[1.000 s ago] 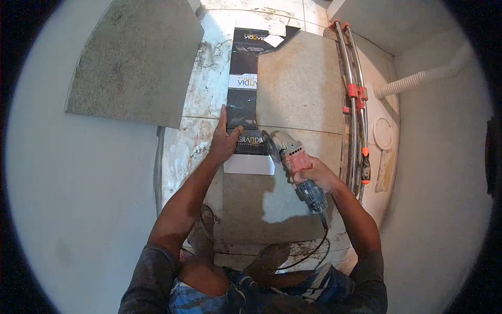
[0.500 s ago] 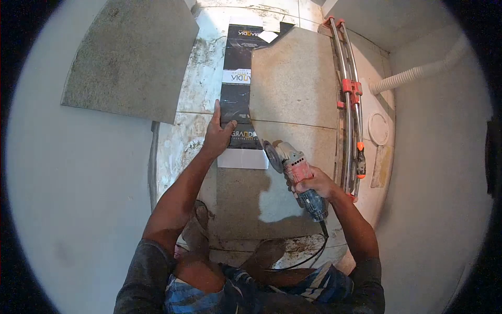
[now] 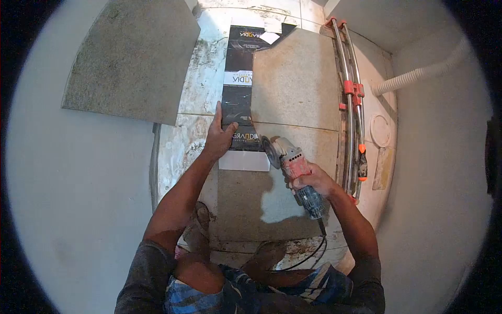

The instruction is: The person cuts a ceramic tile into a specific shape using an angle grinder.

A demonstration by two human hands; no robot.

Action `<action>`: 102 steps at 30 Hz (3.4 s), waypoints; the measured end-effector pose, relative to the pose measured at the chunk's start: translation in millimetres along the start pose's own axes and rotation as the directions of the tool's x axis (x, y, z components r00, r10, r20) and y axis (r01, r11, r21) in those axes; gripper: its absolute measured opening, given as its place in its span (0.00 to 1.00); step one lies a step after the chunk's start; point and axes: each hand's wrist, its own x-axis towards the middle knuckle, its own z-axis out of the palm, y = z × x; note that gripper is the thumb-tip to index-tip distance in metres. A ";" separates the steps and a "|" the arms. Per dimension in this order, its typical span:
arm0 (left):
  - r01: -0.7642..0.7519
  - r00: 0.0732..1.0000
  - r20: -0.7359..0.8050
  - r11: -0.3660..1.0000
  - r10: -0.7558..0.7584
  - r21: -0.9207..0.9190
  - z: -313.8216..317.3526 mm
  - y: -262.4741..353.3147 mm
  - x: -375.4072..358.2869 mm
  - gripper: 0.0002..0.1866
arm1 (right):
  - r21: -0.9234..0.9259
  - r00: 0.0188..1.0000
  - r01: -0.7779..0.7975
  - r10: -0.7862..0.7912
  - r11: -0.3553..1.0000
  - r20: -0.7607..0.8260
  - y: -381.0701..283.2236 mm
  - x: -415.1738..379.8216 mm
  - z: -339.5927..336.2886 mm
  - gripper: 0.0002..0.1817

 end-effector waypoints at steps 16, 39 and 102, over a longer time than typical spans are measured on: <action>-0.003 1.000 0.005 0.997 0.003 -0.075 2.4 -7.6 1.6 0.47 | 0.000 0.999 -0.044 0.044 0.999 0.006 -10.7 3.1 5.4 0.27; -0.023 0.999 0.034 0.997 0.026 -0.079 0.5 -7.8 0.5 0.47 | 0.388 0.984 0.092 -0.022 0.917 -0.179 63.4 -68.9 45.4 0.26; -0.126 0.992 0.002 0.992 0.126 -0.021 2.1 -26.6 7.5 0.45 | 0.358 0.955 0.187 -0.083 0.915 -0.286 85.0 -57.8 82.1 0.27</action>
